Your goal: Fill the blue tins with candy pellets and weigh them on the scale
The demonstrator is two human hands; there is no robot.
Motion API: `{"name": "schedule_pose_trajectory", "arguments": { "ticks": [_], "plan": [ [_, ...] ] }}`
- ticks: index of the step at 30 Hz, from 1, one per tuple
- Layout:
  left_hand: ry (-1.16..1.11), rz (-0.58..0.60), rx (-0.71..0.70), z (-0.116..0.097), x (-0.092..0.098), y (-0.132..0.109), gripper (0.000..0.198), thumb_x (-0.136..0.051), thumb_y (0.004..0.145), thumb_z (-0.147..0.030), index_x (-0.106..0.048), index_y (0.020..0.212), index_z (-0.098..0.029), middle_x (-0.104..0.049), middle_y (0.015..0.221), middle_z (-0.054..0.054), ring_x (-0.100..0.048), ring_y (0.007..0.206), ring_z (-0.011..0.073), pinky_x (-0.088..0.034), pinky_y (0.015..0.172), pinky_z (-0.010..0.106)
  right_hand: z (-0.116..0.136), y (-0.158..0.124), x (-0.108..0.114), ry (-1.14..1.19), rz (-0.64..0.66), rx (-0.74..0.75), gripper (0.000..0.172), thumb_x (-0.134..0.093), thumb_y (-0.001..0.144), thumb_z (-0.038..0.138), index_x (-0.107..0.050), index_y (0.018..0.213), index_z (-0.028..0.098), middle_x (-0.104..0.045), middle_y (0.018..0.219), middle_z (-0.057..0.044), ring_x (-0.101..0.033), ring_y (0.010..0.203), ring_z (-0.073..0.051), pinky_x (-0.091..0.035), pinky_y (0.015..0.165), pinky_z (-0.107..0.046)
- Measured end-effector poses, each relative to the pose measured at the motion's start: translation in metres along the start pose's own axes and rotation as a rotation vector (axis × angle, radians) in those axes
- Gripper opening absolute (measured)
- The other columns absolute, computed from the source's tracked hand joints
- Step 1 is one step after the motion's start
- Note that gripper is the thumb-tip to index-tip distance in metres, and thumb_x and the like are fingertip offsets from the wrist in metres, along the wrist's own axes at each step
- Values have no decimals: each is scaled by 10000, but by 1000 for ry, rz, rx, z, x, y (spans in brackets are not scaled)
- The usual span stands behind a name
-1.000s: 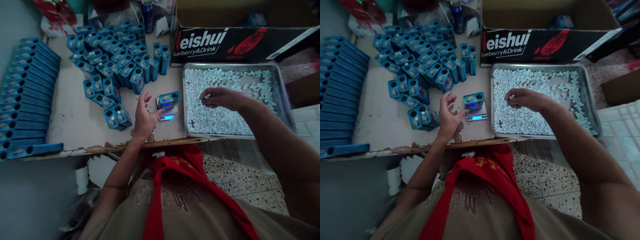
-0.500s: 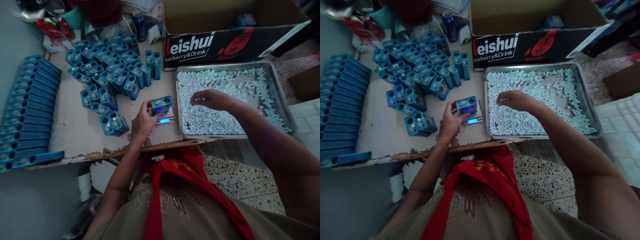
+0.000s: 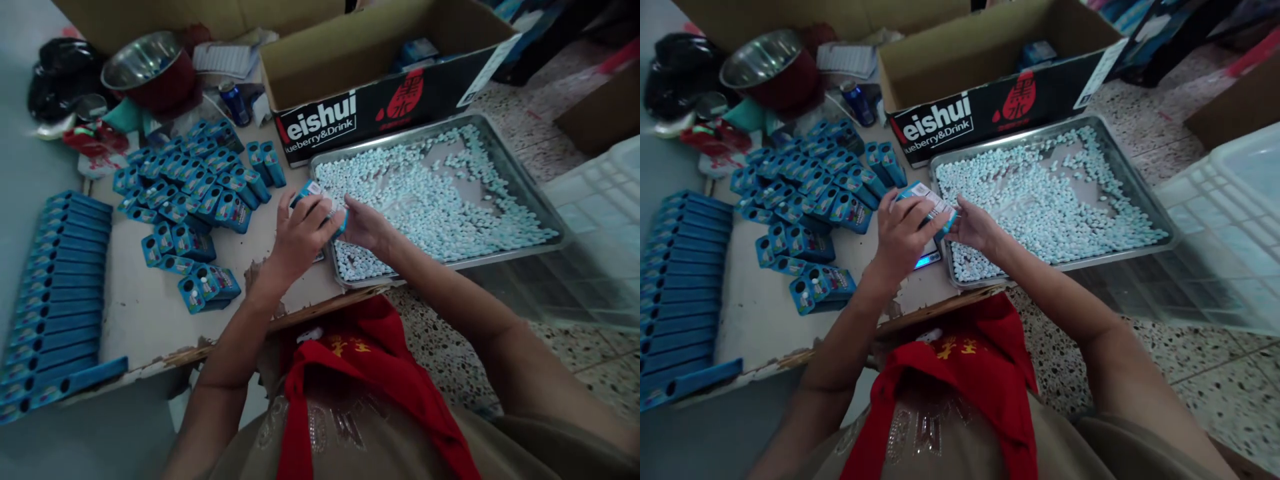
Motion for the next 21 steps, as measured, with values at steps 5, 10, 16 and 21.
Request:
{"name": "schedule_pose_trajectory", "arguments": {
  "ticks": [5, 10, 16, 21],
  "plan": [
    [2, -83, 175, 24, -6, 0, 236, -687, 1053, -249, -843, 1202, -345, -781, 1241, 71, -667, 1271, 309, -409, 1289, 537, 1, -17, 0, 288, -79, -99, 419, -374, 1221, 500, -567, 964, 232, -660, 779, -48, -656, 699, -185, -610, 620, -263],
    [-267, -289, 482, 57, -7, -42, 335, -853, 943, -430, -793, 1220, -251, -775, 1203, 73, -725, 1173, 276, -577, 1111, 414, 4, -26, 0, 300, -49, -129, 382, -373, 1216, 354, -662, 1043, 173, -712, 862, -111, -675, 736, -166, -606, 632, -206],
    [-671, -370, 884, 83, -27, -109, 611, -1006, 725, -470, -730, 1198, -201, -811, 1190, 71, -785, 1099, 245, -636, 1062, 395, 22, -30, 30, -76, -45, 87, 95, -662, 1011, 134, -723, 1042, 201, -748, 905, -46, -655, 710, -122, -574, 643, -178],
    [-704, -323, 918, 80, -33, -127, 598, -975, 775, -459, -702, 1262, -243, -810, 1235, 70, -791, 1141, 251, -639, 1084, 430, 58, -37, 49, -446, -117, 390, 153, -826, 911, 262, -739, 1026, 211, -753, 913, -37, -579, 645, -106, -441, 548, -194]
  ]
}}
Point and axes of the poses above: each hand's wrist, its own y-axis towards the middle knuckle, its own x-axis out of the back of the hand, z = x × y, the point moved 7 cm from there along y, towards the middle knuckle
